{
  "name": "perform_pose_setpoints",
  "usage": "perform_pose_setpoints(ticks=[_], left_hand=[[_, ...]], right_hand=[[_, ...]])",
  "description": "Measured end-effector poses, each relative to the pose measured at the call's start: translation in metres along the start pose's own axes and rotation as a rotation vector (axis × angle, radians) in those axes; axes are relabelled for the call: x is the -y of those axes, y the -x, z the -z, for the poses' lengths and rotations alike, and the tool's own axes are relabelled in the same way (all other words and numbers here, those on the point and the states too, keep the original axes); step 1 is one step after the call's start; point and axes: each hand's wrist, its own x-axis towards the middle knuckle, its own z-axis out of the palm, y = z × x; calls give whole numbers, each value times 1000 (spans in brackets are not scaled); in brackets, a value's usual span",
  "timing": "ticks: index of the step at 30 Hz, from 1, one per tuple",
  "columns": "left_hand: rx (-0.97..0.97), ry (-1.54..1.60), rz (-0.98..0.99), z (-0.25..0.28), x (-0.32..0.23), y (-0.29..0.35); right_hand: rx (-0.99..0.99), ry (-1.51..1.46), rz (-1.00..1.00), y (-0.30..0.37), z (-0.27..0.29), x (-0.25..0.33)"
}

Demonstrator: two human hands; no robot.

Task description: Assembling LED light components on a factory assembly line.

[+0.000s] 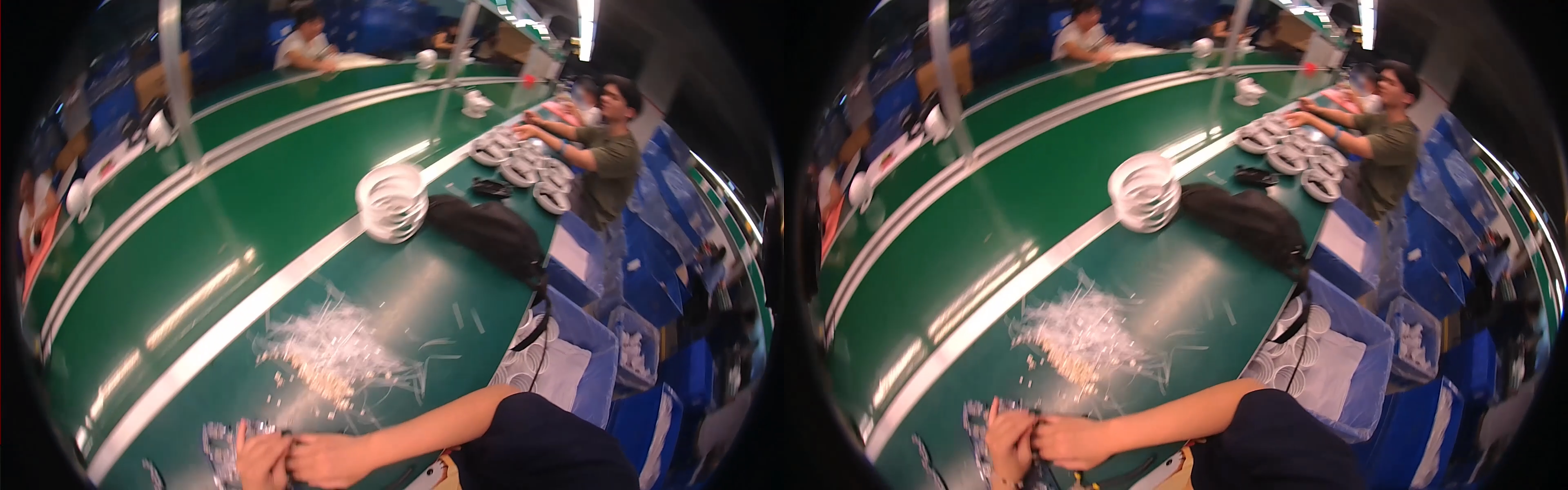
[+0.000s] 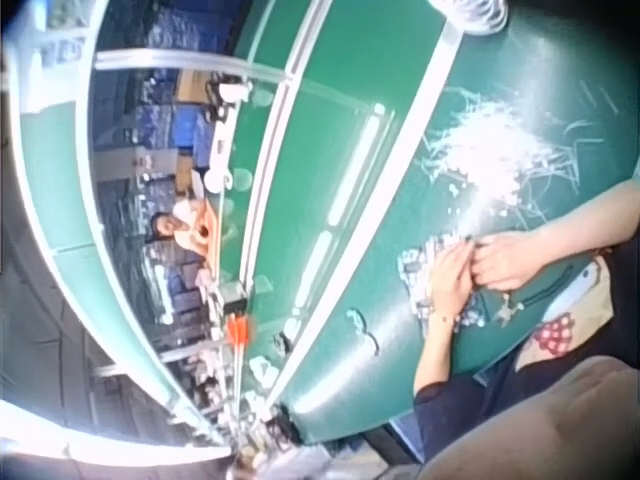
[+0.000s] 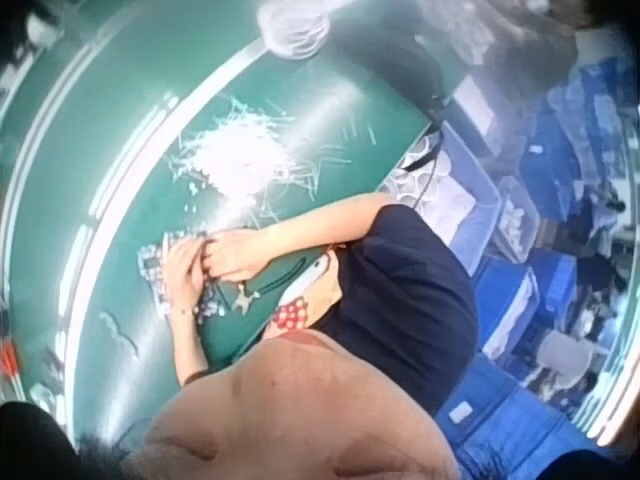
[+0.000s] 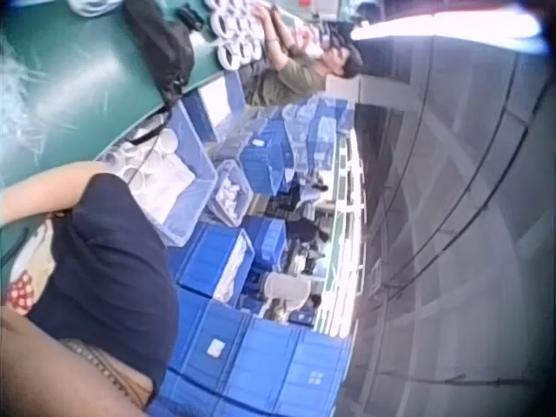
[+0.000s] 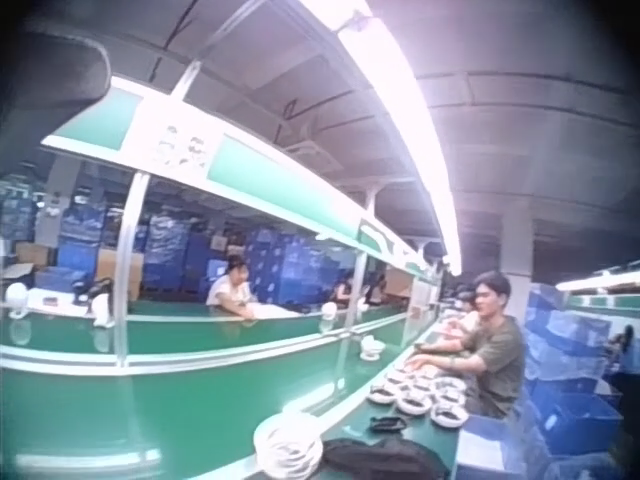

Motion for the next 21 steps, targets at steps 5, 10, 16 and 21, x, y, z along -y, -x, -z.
perform_pose_setpoints(ticks=[5,10,16,21], left_hand=[[-14,43,20,-3,13,-17],[-81,26,110,25,23,9],[56,-23,144,28,22,25],[149,17,165,24,20,29]], right_hand=[[65,167,-41,0,28,-5],[14,172,-80,-5,26,0],[50,213,-209,-5,21,3],[85,224,-218,-4,24,3]])
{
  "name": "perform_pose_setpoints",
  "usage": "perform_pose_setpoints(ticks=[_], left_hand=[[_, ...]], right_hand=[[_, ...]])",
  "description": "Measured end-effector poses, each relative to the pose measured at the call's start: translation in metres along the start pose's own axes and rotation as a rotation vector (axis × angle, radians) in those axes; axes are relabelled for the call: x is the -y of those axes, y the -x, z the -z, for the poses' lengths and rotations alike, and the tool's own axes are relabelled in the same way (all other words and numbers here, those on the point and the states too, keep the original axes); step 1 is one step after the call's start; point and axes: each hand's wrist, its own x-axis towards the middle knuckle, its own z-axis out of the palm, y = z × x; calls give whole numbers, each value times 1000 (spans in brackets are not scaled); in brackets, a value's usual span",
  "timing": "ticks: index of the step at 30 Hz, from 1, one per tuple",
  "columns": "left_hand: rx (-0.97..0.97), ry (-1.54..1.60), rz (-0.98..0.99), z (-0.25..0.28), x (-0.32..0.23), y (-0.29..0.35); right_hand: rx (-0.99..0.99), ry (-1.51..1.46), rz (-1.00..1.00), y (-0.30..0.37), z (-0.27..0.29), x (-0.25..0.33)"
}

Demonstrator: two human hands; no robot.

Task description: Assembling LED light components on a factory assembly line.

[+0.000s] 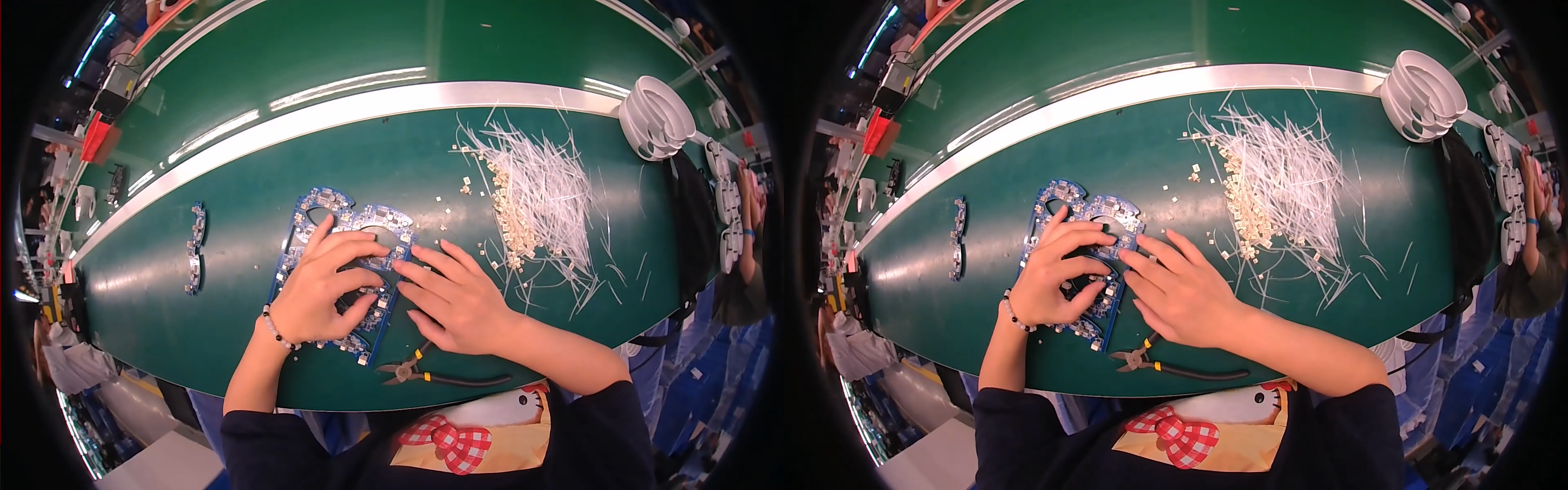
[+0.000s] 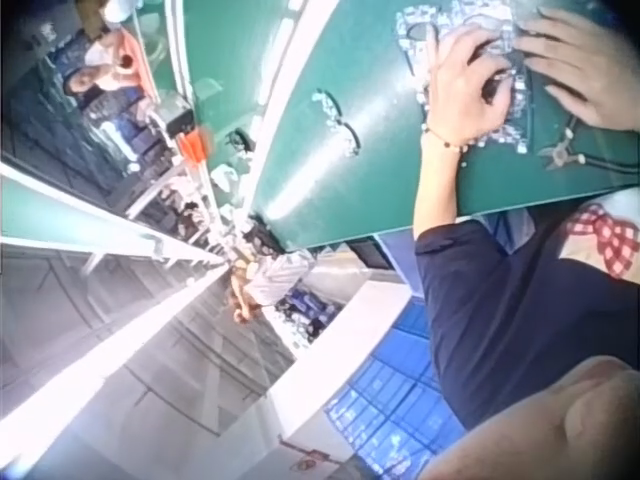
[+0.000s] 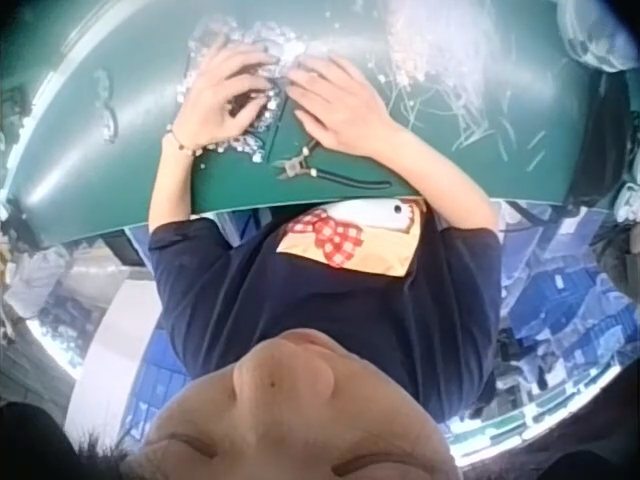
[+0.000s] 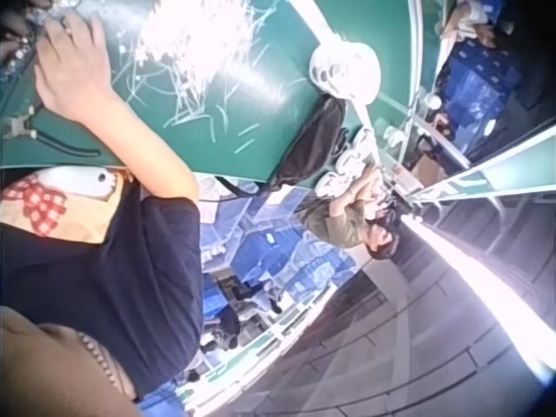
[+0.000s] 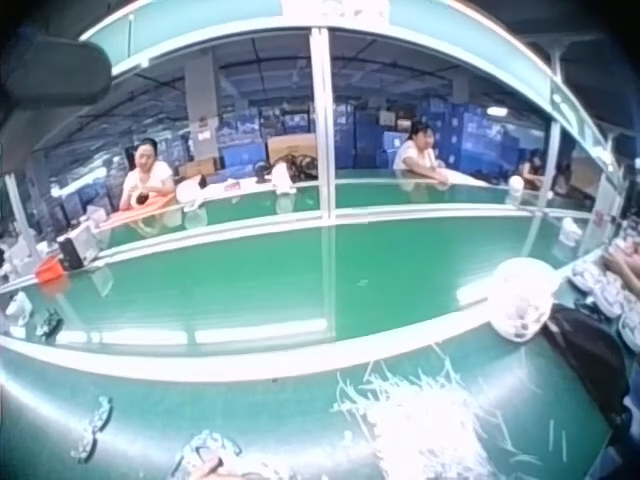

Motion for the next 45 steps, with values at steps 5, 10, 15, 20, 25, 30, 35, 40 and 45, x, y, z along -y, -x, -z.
perform_pose_setpoints(ticks=[5,10,15,20,25,30,35,40,45], left_hand=[[-50,-9,39,11,0,-1],[16,-3,63,18,3,4],[9,-48,46,15,-1,7],[2,50,90,18,-3,5],[-151,70,-87,4,-12,5],[-93,-2,-143,-13,-17,6],[-79,-68,-93,-9,-15,6],[-16,-18,-81,-6,-20,2],[-47,-89,-27,-4,-21,13]], right_hand=[[10,-4,2,-3,3,-1],[16,-4,-2,-4,3,-2],[9,-10,-7,-3,1,-1],[24,-6,-17,-4,4,-1],[20,1,-12,-5,2,-1],[8,-6,-9,-5,2,-1],[8,8,2,-4,5,-1],[-6,-11,-4,0,6,-2],[0,-64,29,-4,-5,-1]])
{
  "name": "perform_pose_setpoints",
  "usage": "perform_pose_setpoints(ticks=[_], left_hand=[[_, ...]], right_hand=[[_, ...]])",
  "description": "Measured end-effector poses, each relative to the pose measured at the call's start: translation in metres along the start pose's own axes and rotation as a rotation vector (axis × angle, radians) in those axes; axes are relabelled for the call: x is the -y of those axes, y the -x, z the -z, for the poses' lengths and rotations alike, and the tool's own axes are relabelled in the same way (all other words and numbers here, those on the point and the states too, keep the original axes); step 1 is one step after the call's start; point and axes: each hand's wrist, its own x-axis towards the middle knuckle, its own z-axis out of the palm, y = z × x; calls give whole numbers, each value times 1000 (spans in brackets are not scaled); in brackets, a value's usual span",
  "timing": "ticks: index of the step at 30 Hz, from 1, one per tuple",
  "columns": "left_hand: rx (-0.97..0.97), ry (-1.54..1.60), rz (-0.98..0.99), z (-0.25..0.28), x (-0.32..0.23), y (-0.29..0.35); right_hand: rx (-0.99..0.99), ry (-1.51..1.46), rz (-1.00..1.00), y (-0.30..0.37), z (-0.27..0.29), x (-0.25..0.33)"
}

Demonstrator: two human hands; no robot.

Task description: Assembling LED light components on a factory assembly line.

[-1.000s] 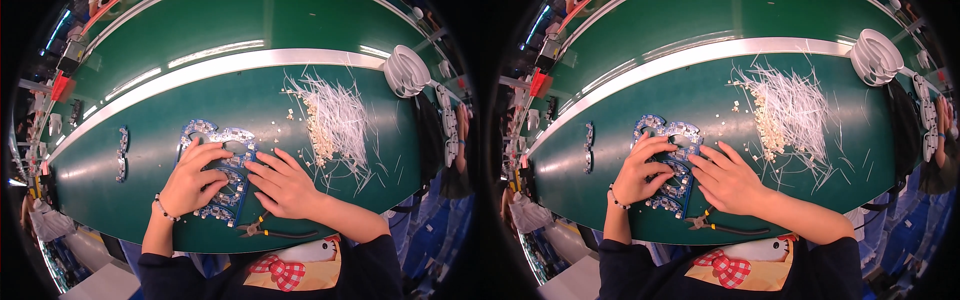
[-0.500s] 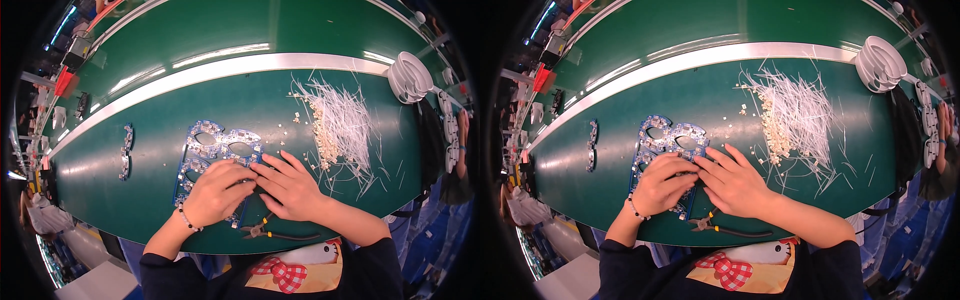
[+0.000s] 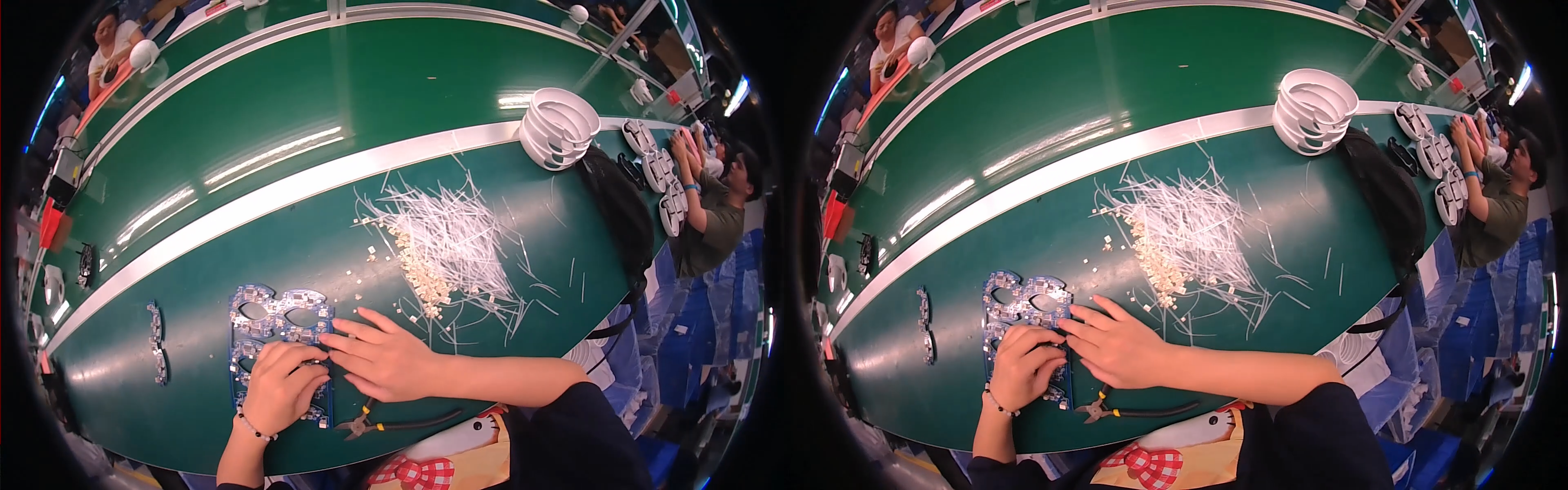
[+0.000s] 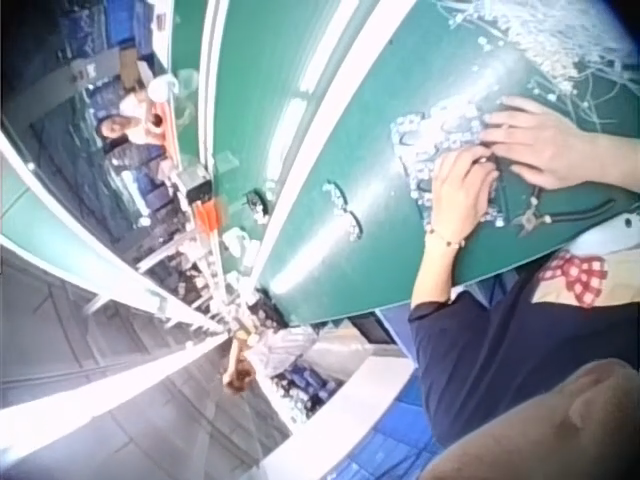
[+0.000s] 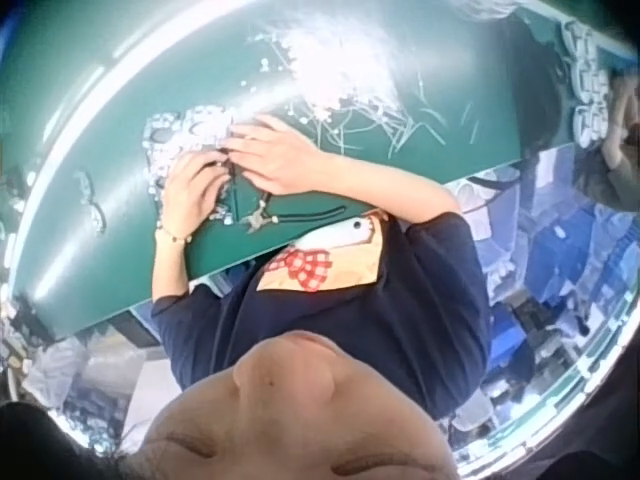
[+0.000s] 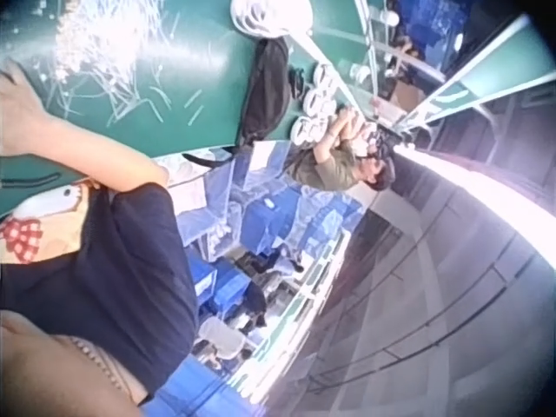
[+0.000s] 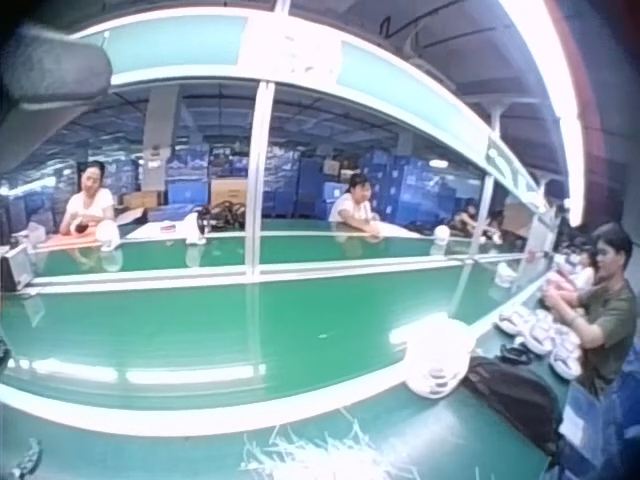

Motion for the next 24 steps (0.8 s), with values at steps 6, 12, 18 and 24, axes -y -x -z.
perform_pose_setpoints(ticks=[6,12,18,24], left_hand=[[-110,170,0,-15,-3,-18],[-281,107,-30,-16,-11,2],[-252,51,-87,-30,-33,-11],[-260,173,-55,-41,-28,-2]], right_hand=[[-7,21,-70,7,6,-5],[-35,-20,-13,6,-10,-5],[-51,-67,-22,11,-12,-7],[-17,-60,-15,8,-16,-6]])
